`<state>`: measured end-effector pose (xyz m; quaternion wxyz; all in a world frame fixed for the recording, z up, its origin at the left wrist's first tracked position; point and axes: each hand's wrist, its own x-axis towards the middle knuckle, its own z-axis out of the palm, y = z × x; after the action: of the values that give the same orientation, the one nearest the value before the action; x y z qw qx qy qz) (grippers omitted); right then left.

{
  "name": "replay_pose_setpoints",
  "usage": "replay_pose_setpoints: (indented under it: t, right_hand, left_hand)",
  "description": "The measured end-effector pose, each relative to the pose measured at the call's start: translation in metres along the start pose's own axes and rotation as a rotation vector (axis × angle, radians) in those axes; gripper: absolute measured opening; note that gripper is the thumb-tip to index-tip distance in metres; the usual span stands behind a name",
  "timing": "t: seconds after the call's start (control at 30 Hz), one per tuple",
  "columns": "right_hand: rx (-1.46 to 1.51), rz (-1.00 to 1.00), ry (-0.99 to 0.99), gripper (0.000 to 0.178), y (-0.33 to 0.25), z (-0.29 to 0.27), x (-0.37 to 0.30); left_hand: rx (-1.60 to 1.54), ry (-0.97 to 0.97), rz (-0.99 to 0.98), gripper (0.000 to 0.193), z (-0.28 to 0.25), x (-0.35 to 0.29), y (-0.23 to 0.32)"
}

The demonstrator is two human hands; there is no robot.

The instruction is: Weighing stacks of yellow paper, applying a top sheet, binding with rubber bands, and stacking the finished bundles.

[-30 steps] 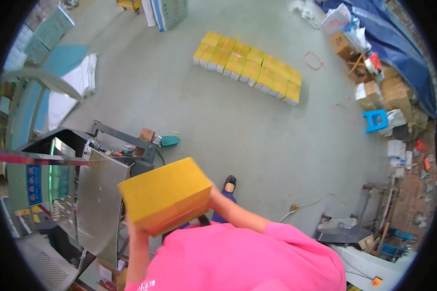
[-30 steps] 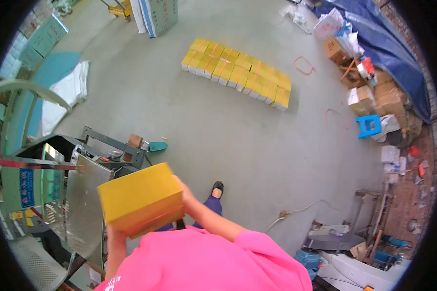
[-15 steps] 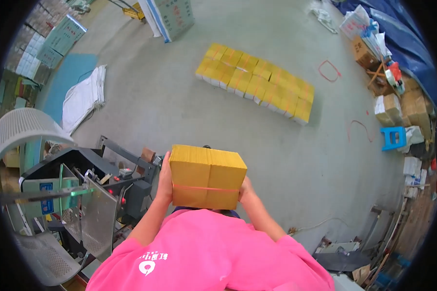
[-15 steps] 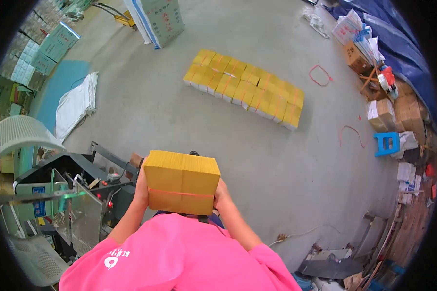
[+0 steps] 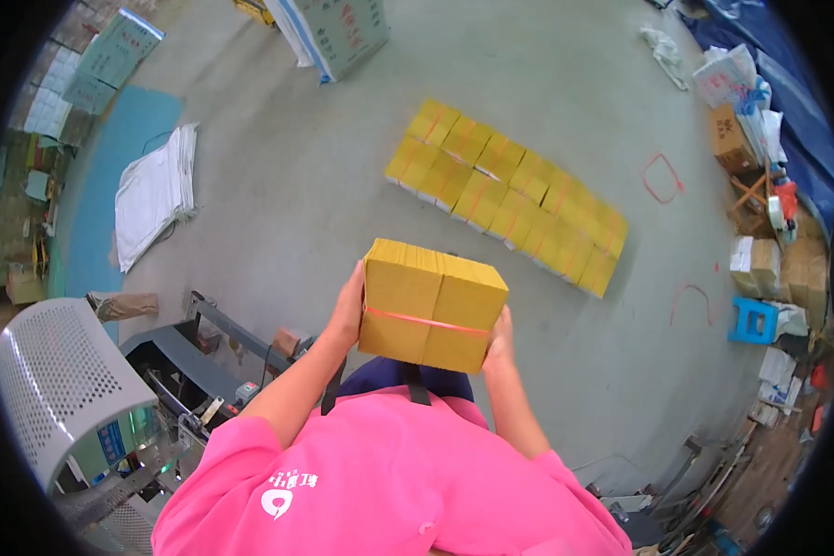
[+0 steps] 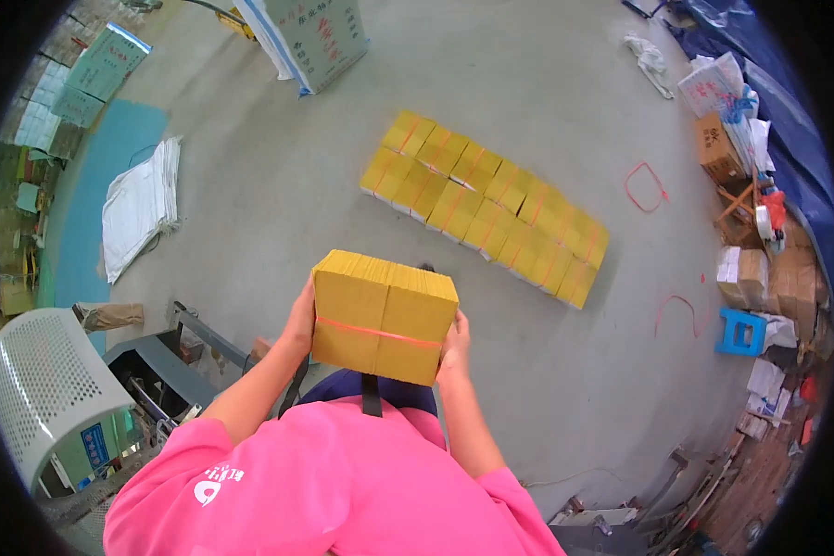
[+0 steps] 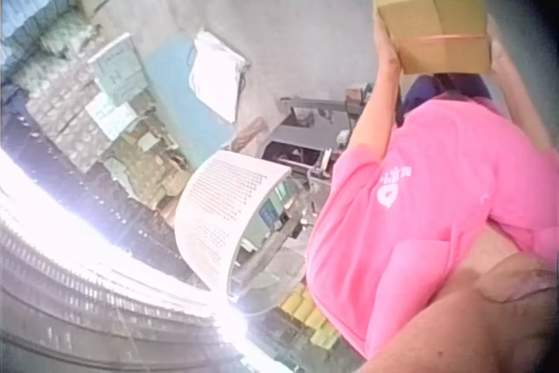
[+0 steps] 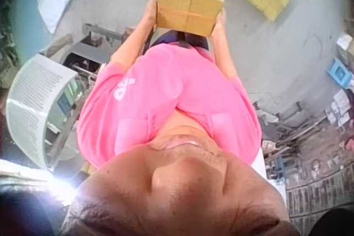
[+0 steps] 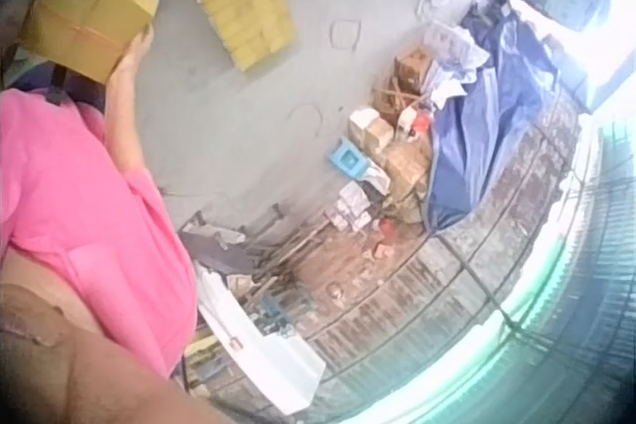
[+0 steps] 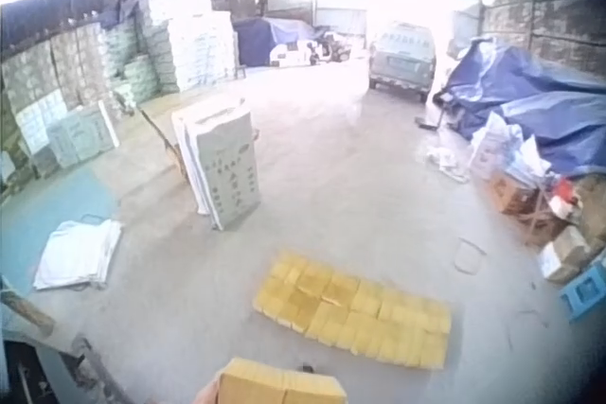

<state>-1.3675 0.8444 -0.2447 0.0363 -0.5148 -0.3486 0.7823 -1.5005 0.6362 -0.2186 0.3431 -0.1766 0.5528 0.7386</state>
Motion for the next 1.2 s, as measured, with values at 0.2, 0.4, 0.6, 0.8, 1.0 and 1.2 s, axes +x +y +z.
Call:
replay_pose_setpoints:
  t: [0.2, 0.4, 0.6, 0.8, 1.0, 1.2]
  right_hand:
    - [-0.011, -0.023, -0.082, 0.031, -0.061, 0.058, 0.133]
    - [-0.268, 0.087, -0.035, 0.031, -0.107, 0.135, 0.256]
    - [-0.335, -0.278, -0.125, 0.04, -0.175, 0.214, 0.291]
    - [-0.931, -0.974, -0.067, 0.043, -0.237, 0.321, 0.217]
    - [-0.962, -1.428, -0.075, 0.021, -0.238, 0.402, 0.192]
    - [-1.04, -1.225, -0.029, 0.028, -0.241, 0.433, 0.227]
  left_hand:
    - [-0.143, 0.034, -0.137, 0.059, 0.034, 0.15, 0.054]
    - [-0.322, 0.011, -0.278, 0.064, 0.021, 0.285, 0.068]
    - [-0.334, 0.105, -0.229, 0.058, 0.015, 0.365, 0.098]
    - [-0.426, -0.261, -0.025, 0.05, 0.008, 0.476, 0.18]
    - [-0.367, -0.273, -0.187, 0.048, 0.001, 0.502, 0.224]
    - [-0.442, -0.196, -0.341, 0.047, -0.009, 0.518, 0.216]
